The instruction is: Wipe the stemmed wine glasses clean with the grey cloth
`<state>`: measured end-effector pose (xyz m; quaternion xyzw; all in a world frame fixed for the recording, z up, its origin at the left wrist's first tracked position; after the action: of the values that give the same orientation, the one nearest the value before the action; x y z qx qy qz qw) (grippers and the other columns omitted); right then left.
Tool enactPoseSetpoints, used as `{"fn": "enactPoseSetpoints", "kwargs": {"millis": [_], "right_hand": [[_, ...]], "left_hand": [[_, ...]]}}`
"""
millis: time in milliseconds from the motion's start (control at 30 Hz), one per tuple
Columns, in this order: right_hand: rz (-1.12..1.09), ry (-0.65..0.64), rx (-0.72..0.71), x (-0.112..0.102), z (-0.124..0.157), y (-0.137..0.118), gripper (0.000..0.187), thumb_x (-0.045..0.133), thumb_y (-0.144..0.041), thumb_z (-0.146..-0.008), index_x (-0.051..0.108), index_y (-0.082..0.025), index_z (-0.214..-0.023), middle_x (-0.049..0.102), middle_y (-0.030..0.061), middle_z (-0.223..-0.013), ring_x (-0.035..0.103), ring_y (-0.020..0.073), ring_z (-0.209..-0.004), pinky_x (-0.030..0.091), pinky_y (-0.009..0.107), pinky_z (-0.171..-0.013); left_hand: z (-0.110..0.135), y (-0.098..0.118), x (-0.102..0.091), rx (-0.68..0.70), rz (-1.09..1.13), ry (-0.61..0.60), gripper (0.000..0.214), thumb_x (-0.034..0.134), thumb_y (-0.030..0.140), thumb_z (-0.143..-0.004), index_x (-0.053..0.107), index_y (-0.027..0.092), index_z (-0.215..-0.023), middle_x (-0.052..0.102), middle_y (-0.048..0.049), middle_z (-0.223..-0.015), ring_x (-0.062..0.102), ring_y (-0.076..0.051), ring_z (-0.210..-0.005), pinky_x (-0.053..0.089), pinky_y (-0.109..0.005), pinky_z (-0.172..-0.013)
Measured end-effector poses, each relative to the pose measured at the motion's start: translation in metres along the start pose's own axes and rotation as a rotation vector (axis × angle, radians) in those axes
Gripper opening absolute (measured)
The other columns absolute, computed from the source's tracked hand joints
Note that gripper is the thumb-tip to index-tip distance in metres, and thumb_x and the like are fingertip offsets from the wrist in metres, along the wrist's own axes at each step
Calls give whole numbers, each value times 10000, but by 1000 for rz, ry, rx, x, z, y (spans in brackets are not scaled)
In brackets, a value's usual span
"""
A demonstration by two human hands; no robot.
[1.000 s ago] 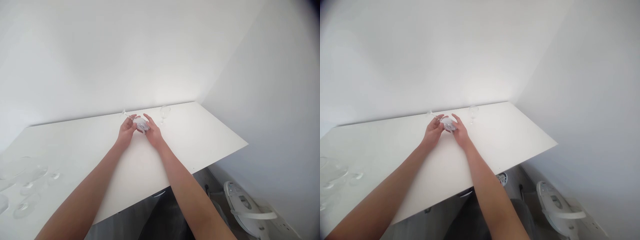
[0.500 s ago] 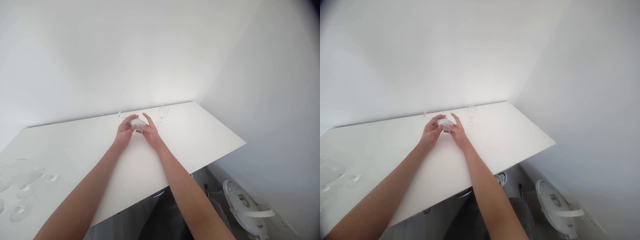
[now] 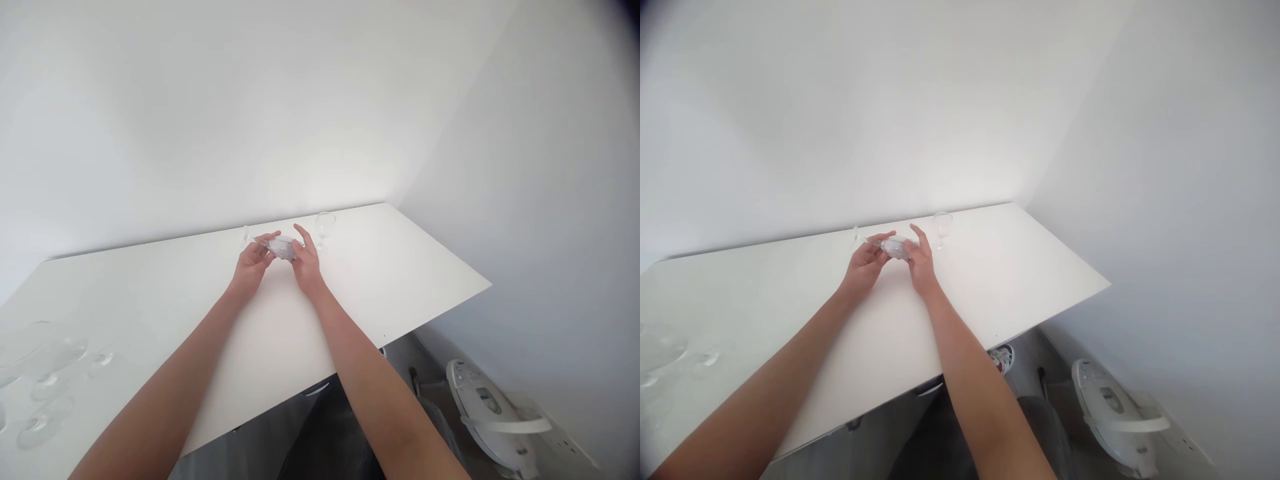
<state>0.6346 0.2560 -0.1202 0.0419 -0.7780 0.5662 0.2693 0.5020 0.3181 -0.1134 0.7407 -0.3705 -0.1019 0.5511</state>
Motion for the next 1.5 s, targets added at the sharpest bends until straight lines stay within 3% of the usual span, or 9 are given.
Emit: {"fn": "enactPoseSetpoints", "kwargs": {"millis": [233,367,533,633,733,900,1067,1233,1500], "right_hand": [[214,-48,-145,7,10,-17,653,720,-575,-926,532,-296,-1486,741,53,-1113,675,224,-1001,540,389,-968],[306,18,-260,3,13,-24,478,579,-609,-1005,660,-285,-1347,714,62,-1104,656,224,-1008,524,383,-964],[309,167,-374,-9,13,-29,416,531,-568,-1040,723,-251,-1229,641,23,-857,585,182,-798,491,335,-792],[316,171,-386,-8,13,-29,390,528,-544,-1049,732,-246,-1197,622,14,-829,550,162,-746,462,308,-726],[324,109,-364,-4,13,-26,391,561,-553,-1029,738,-238,-1178,633,18,-831,544,157,-727,447,299,-688],[301,136,-329,-7,13,-25,369,569,-523,-1019,742,-222,-1144,610,2,-772,534,154,-694,435,293,-671],[284,214,-368,-13,12,-29,368,516,-479,-1033,754,-203,-1081,653,31,-873,570,164,-777,463,299,-733],[303,238,-386,-13,13,-33,385,509,-493,-1034,755,-197,-1032,681,51,-954,591,169,-821,469,298,-754],[266,250,-417,-12,17,-39,373,532,-484,-1037,736,-193,-927,692,53,-946,614,175,-842,465,306,-760]], "left_hand": [[-2,-15,-15,-23,-51,134,422,906,463,-796,748,252,-1125,710,-95,-1311,701,-251,-1109,594,-387,-943],[1,-9,-5,-144,71,-5,419,884,399,-834,758,292,-1219,623,-77,-1487,674,-260,-1212,636,-372,-924],[8,-5,5,-338,177,-159,498,784,242,-923,692,296,-1410,589,-69,-1557,595,-266,-1361,637,-414,-1041],[6,-8,-5,-394,285,-27,342,762,214,-926,756,253,-1265,631,-69,-1508,685,-217,-1215,679,-328,-909],[6,-14,-10,-531,428,50,297,718,350,-972,746,208,-1231,743,-100,-1253,754,-165,-919,670,-253,-725],[14,-15,2,-733,502,-170,592,601,624,-981,667,173,-1360,738,-157,-1141,760,-238,-842,553,-251,-478],[18,-11,4,-719,443,-308,608,646,470,-947,551,234,-1499,715,-99,-1015,539,-90,-478,412,-228,-415],[17,-4,3,-676,436,-322,721,610,246,-868,448,271,-1570,571,5,-760,523,-111,-477,351,-203,-389],[18,1,9,-658,433,-423,766,584,186,-801,428,292,-1543,519,26,-723,529,-141,-468,424,-223,-353]]}}
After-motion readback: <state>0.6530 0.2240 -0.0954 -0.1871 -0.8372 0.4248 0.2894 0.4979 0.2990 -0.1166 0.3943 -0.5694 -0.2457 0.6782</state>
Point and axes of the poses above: each hand's wrist, its own z-axis away from the middle knuckle, its own x-axis out of the palm, y = z × x, the point moved 5 cm from there along -z, towards the middle knuckle
